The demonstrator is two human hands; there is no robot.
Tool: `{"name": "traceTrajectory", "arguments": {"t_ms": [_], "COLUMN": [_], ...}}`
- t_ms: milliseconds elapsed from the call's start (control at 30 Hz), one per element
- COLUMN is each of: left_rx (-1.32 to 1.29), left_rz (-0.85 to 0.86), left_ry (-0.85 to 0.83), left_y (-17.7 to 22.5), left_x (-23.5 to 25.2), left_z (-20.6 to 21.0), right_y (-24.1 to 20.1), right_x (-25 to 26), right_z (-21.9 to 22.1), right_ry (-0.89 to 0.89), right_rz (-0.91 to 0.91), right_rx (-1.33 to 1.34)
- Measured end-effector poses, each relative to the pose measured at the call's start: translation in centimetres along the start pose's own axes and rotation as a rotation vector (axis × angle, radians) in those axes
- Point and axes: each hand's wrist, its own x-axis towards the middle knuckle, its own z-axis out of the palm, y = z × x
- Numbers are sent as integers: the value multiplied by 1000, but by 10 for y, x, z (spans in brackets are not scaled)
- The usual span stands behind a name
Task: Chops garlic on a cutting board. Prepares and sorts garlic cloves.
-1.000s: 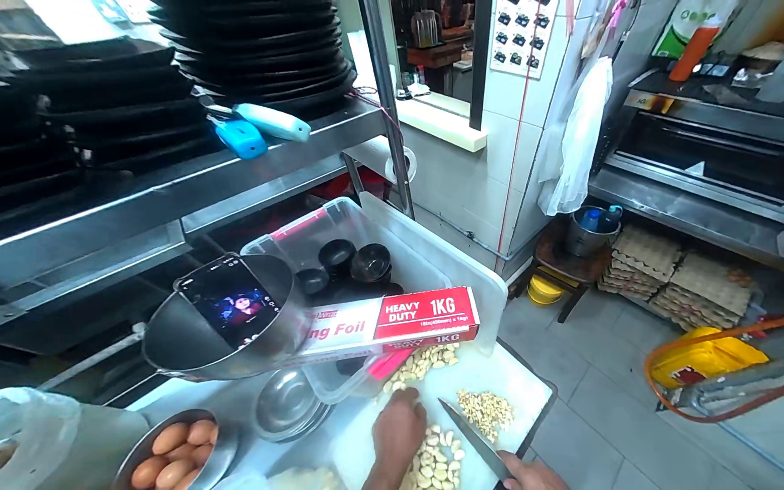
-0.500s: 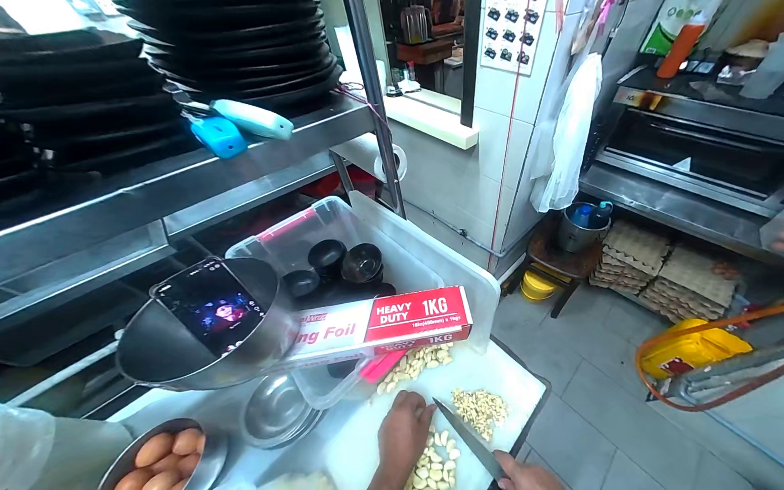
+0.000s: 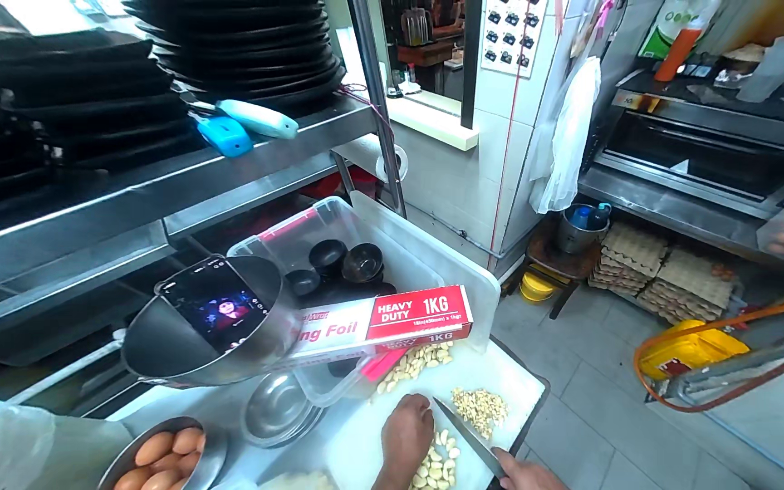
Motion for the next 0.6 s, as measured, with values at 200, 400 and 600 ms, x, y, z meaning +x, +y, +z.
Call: {"name": "traceTrajectory", "arguments": {"t_ms": [200, 400, 600], "left_rx": [31, 114, 228], "left_rz": [20, 96, 98], "left_ry": [24, -6, -227], "left_y": [-1, 8, 18], "left_x": [3, 1, 0], "left_z": [5, 7, -13], "right_y": [-1, -14, -13], "right_x": [-1, -9, 3], "right_z": [-2, -8, -2], "right_ry": [-18, -21, -56], "right_rz": [35, 32, 60], "right_rx": [-20, -56, -51]}}
